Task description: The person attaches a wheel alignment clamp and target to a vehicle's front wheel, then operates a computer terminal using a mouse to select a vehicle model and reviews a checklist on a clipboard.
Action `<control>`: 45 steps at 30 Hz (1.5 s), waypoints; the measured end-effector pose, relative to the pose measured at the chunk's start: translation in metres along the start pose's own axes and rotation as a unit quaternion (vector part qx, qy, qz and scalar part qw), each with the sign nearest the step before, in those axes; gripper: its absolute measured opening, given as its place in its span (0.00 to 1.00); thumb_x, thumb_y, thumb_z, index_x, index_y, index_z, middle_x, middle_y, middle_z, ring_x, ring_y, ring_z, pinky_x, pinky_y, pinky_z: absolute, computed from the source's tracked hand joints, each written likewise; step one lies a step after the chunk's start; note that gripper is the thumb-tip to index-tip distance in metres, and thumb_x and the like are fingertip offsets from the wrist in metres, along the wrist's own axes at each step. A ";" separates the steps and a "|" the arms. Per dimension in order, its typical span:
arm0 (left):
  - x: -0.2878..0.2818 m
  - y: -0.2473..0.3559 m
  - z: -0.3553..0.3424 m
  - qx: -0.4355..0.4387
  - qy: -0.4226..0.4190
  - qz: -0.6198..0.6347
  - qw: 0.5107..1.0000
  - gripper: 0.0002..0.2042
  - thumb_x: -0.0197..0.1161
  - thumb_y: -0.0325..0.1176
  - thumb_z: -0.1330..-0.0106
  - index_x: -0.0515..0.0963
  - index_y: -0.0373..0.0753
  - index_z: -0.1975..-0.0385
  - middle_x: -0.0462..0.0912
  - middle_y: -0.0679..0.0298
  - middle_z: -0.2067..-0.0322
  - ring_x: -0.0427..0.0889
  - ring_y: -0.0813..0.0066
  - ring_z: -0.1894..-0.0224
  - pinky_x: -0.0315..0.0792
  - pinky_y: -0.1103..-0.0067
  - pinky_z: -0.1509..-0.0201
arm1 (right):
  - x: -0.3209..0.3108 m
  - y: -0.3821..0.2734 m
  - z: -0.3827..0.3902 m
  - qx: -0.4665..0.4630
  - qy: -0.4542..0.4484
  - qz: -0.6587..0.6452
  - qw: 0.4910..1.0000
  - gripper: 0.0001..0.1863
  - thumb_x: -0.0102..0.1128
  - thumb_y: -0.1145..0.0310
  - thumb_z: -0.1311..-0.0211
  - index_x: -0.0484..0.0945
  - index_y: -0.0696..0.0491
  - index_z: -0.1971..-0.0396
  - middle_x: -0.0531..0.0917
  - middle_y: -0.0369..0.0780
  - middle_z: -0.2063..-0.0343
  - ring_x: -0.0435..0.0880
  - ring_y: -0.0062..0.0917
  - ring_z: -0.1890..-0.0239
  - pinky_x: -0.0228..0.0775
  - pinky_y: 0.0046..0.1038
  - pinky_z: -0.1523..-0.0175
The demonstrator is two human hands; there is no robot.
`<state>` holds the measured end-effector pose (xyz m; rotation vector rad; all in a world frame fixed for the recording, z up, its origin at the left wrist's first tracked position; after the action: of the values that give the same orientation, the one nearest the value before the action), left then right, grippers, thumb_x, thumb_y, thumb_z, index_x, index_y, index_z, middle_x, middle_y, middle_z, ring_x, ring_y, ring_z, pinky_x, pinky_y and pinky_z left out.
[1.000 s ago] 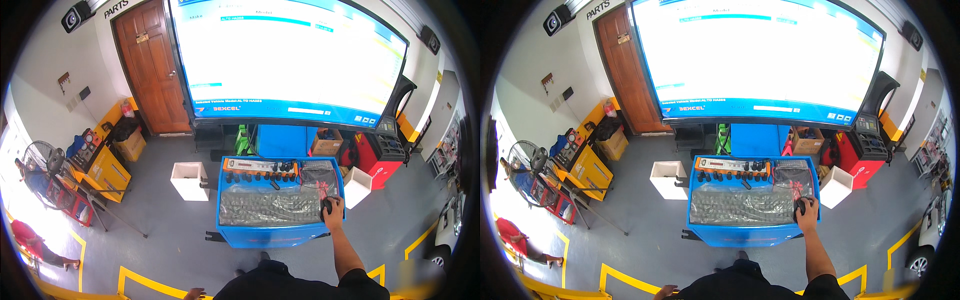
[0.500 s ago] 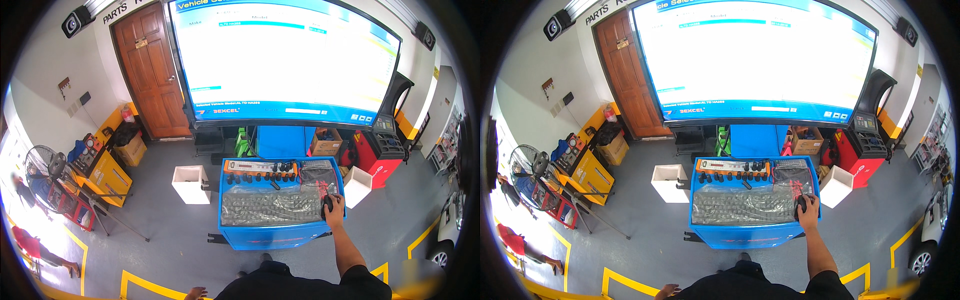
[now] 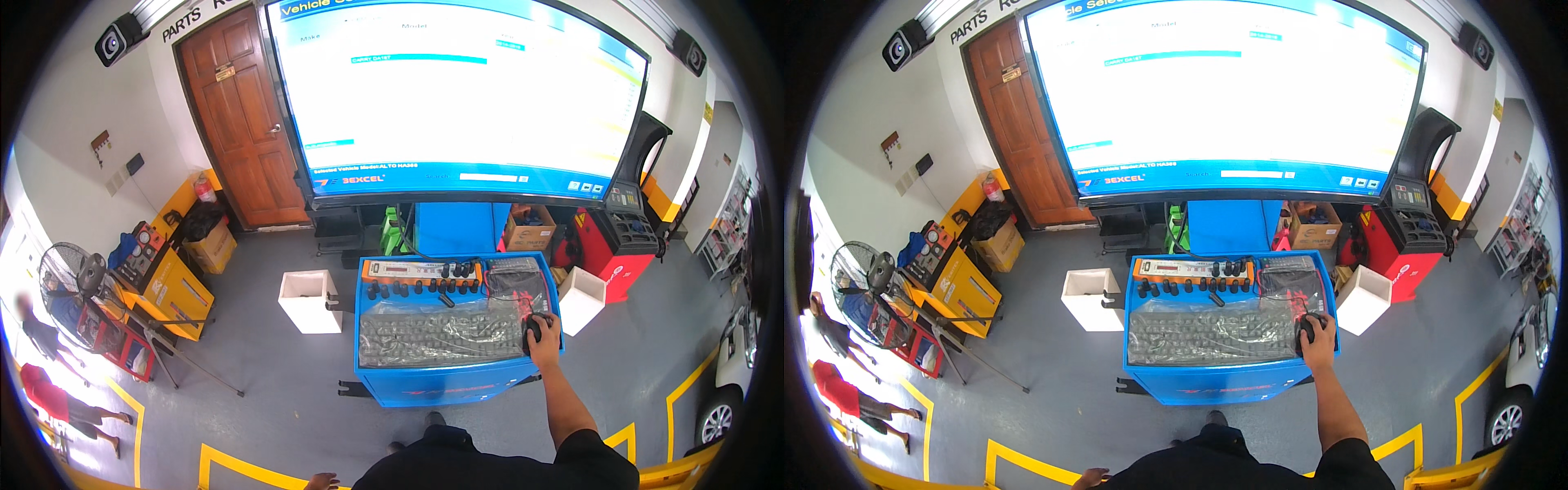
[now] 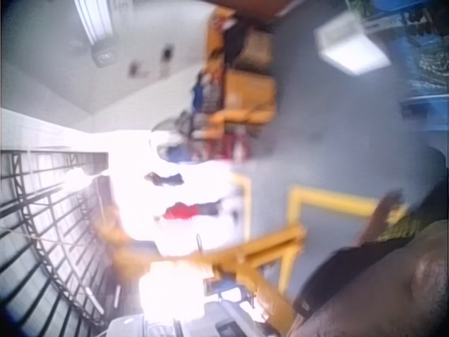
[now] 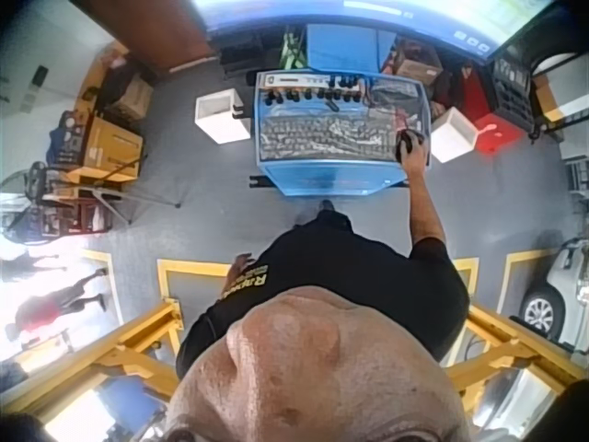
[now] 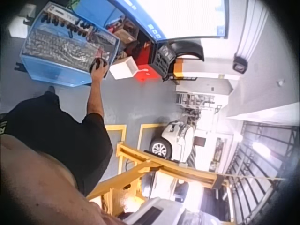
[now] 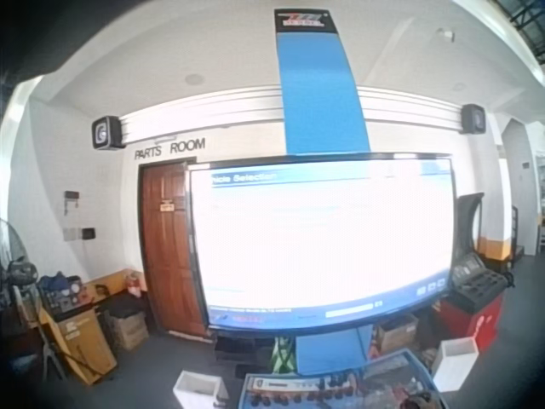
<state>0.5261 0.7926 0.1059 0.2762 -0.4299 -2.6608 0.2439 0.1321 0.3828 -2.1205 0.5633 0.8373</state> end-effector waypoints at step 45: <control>0.019 -0.012 0.000 0.051 -0.025 -0.098 0.994 0.19 0.55 0.40 0.29 0.73 0.52 0.38 0.78 0.60 0.40 0.80 0.55 0.43 0.77 0.65 0.41 | -0.002 -0.001 0.001 0.018 -0.007 -0.015 1.000 0.21 0.65 0.72 0.45 0.79 0.52 0.48 0.70 0.48 0.44 0.71 0.46 0.40 0.64 0.41 0.34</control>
<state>0.5048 0.7945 0.0994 0.2981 -0.5836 -2.8471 0.2432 0.1337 0.3847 -2.0835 0.5338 0.8194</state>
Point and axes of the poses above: each hand's wrist, its own z-axis away from the middle knuckle, its own x-axis out of the palm, y = z × x, the point moved 2 cm from there along -z, towards the middle knuckle
